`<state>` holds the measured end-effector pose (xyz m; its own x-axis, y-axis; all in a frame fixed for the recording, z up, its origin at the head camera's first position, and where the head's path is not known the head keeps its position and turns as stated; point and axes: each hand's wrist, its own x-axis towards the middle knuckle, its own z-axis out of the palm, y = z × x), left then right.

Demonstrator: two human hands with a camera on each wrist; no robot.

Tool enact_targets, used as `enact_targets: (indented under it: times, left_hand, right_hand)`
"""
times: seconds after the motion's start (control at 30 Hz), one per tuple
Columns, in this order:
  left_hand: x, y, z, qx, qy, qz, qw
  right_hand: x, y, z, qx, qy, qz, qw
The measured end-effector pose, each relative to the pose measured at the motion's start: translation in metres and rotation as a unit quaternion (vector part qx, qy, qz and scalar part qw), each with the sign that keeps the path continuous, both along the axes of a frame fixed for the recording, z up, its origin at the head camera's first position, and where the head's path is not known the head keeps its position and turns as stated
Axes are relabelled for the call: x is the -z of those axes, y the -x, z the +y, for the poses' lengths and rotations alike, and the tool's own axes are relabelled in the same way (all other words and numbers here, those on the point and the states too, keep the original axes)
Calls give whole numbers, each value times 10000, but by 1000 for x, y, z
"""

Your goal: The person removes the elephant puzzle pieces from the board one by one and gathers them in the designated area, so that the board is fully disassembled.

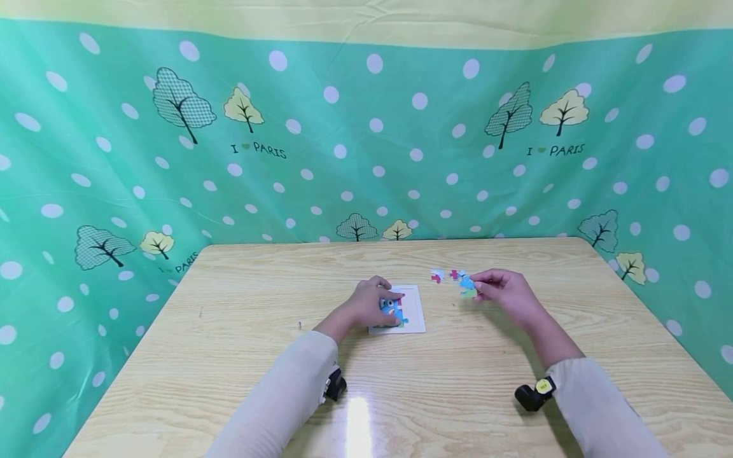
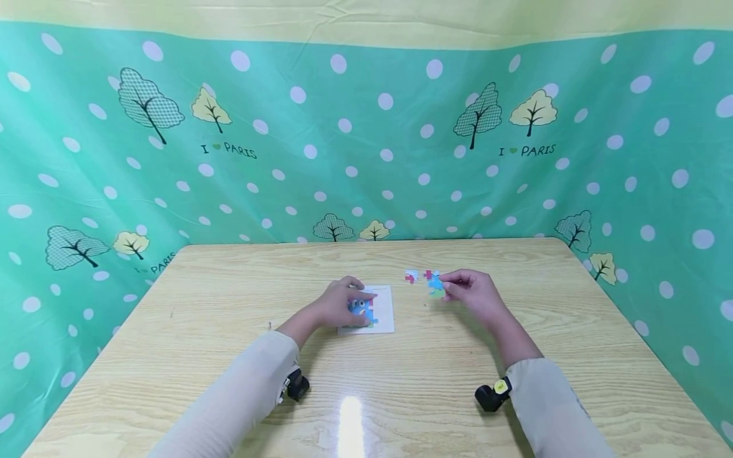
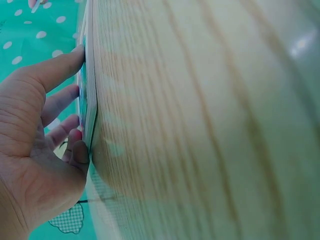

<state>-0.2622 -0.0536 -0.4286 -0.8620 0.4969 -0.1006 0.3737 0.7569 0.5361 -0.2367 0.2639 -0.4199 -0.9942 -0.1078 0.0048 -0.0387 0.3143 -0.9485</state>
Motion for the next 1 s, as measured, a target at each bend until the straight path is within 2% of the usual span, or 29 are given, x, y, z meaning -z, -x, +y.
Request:
enact_targets:
  times: [0.47,1.0]
  left_hand:
    - [0,0,0,-21,11,-42,10000]
    - [0,0,0,-31,-18,-103,9999]
  right_hand:
    - [7,19,17,419,69,-137,9990]
    - [18,44,27,817,-522,-304,9948]
